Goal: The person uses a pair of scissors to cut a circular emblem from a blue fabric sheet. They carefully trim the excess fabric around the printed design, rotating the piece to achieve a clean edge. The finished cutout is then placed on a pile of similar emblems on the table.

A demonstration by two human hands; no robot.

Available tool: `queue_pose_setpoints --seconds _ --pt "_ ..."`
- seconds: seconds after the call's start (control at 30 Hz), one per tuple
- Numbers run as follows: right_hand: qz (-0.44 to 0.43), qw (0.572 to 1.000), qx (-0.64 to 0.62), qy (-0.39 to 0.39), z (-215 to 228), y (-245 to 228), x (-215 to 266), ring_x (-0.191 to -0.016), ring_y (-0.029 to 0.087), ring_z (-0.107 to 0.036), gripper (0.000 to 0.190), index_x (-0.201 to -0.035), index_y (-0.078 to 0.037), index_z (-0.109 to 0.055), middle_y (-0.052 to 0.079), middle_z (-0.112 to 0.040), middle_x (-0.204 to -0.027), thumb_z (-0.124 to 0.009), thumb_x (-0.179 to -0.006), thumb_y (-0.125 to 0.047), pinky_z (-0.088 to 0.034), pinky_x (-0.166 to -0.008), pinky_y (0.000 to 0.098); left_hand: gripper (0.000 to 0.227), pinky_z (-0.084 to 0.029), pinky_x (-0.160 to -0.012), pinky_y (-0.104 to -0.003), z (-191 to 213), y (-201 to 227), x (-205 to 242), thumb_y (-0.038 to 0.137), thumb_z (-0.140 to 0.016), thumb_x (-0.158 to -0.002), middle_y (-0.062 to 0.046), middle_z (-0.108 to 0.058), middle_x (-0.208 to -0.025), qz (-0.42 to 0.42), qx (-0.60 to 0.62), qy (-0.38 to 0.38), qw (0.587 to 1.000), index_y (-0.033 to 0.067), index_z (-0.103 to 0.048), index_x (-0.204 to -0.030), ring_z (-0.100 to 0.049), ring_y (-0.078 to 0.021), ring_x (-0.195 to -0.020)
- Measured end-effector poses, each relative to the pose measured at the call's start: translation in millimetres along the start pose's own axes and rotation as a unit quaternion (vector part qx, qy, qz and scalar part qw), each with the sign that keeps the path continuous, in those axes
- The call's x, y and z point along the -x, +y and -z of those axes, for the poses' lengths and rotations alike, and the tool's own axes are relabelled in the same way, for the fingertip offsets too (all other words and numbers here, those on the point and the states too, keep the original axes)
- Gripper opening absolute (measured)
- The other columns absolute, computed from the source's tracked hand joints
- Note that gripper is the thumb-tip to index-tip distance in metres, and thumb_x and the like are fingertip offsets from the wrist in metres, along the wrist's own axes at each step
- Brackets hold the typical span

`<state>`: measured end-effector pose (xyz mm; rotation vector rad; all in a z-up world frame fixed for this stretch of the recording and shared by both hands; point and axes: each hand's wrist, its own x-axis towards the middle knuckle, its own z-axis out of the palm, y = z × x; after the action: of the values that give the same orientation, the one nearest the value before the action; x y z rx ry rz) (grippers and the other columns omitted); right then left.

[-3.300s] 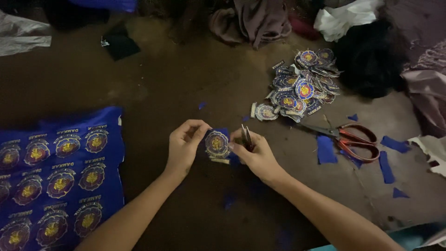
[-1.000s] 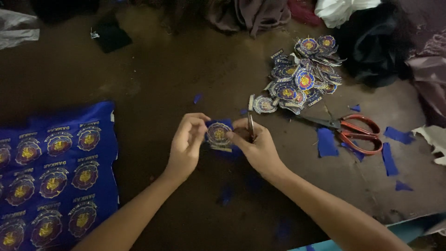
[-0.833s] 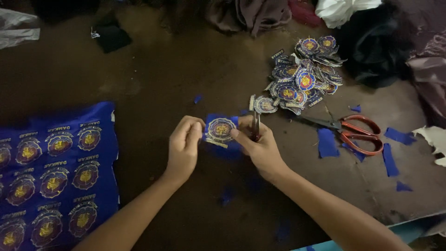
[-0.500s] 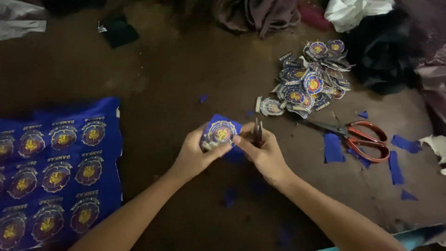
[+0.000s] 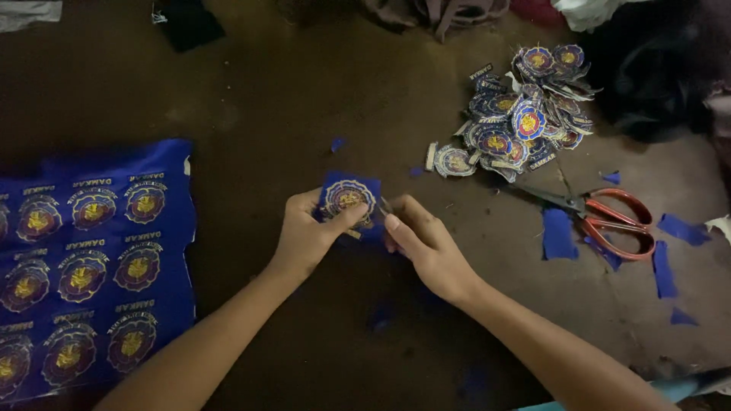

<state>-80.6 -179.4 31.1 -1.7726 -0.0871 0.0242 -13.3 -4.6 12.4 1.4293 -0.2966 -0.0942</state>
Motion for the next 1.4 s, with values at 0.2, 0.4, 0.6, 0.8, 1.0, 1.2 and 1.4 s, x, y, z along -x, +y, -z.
queue_pose_setpoints --seconds 0.2,0.4,0.6,0.8,1.0,1.2,1.4 --pt "-0.015 1.000 0.008 -0.008 1.3 29.6 -1.5 -0.062 0.014 -0.045 0.031 -0.097 -0.003 -0.062 0.005 -0.047 -0.064 -0.045 -0.107 -0.027 -0.043 -0.057 0.0290 0.021 -0.052 -0.063 -0.030 2.1 6.1 1.0 0.009 -0.088 -0.080 -0.003 -0.065 -0.063 -0.010 0.009 -0.034 0.999 0.0038 -0.070 -0.068 -0.057 -0.0101 -0.066" --pt "-0.021 0.999 0.020 -0.015 1.5 32.2 -0.9 -0.060 0.014 -0.046 0.032 -0.099 -0.002 -0.063 0.005 -0.047 -0.062 -0.042 -0.109 -0.026 -0.047 -0.056 0.0292 0.025 -0.052 -0.062 -0.025 2.7 2.4 3.3 0.011 -0.087 -0.082 -0.004 -0.068 -0.061 0.004 0.033 -0.051 0.998 0.0044 -0.071 -0.064 -0.059 -0.0079 -0.063" --pt "-0.011 0.999 0.019 -0.025 2.6 25.3 -0.4 -0.061 0.015 -0.044 0.032 -0.099 -0.001 -0.062 0.005 -0.044 -0.064 -0.042 -0.109 -0.024 -0.044 -0.053 0.0299 0.024 -0.050 -0.059 -0.025 9.5 -19.9 -1.8 0.011 -0.087 -0.081 -0.002 -0.064 -0.059 0.007 0.019 -0.057 0.998 0.0047 -0.070 -0.065 -0.058 -0.0088 -0.061" --pt "-0.026 0.997 -0.062 -0.033 -0.2 26.6 -0.5 -0.062 0.010 -0.040 0.032 -0.096 -0.002 -0.061 -0.002 -0.037 -0.067 -0.040 -0.109 -0.022 -0.039 -0.054 0.0233 0.025 -0.053 -0.058 -0.024 6.2 -6.6 -1.7 0.011 -0.088 -0.082 -0.008 -0.069 -0.058 -0.009 0.035 -0.061 0.997 0.0027 -0.072 -0.063 -0.060 -0.0082 -0.059" --pt "-0.025 0.997 -0.072 -0.035 -1.1 29.2 1.4 -0.065 0.010 -0.038 0.033 -0.096 -0.004 -0.060 -0.001 -0.035 -0.071 -0.037 -0.111 -0.023 -0.037 -0.054 0.0229 0.021 -0.052 -0.054 -0.025 7.4 -11.1 -2.0 0.009 -0.087 -0.078 -0.004 -0.067 -0.058 0.003 0.012 -0.042 0.999 0.0044 -0.071 -0.065 -0.060 -0.0087 -0.057" --pt "-0.010 0.999 -0.043 -0.021 -0.3 20.8 2.0 -0.064 0.012 -0.037 0.033 -0.094 -0.002 -0.058 0.000 -0.034 -0.069 -0.038 -0.111 -0.021 -0.040 -0.054 0.0258 0.023 -0.055 -0.053 -0.027 8.5 -16.6 -3.9 0.008 -0.087 -0.080 -0.009 -0.070 -0.060 -0.008 0.022 -0.046 0.999 0.0016 -0.070 -0.065 -0.064 -0.0112 -0.058" --pt "0.001 0.999 0.036 -0.020 1.3 23.1 0.8 -0.062 0.015 -0.042 0.035 -0.093 -0.001 -0.060 0.004 -0.040 -0.065 -0.039 -0.111 -0.023 -0.043 -0.053 0.0302 0.022 -0.054 -0.055 -0.028 9.3 -14.5 -1.9 0.006 -0.085 -0.081 -0.007 -0.067 -0.060 -0.003 0.032 -0.050 0.998 0.0016 -0.069 -0.067 -0.060 -0.0113 -0.058"
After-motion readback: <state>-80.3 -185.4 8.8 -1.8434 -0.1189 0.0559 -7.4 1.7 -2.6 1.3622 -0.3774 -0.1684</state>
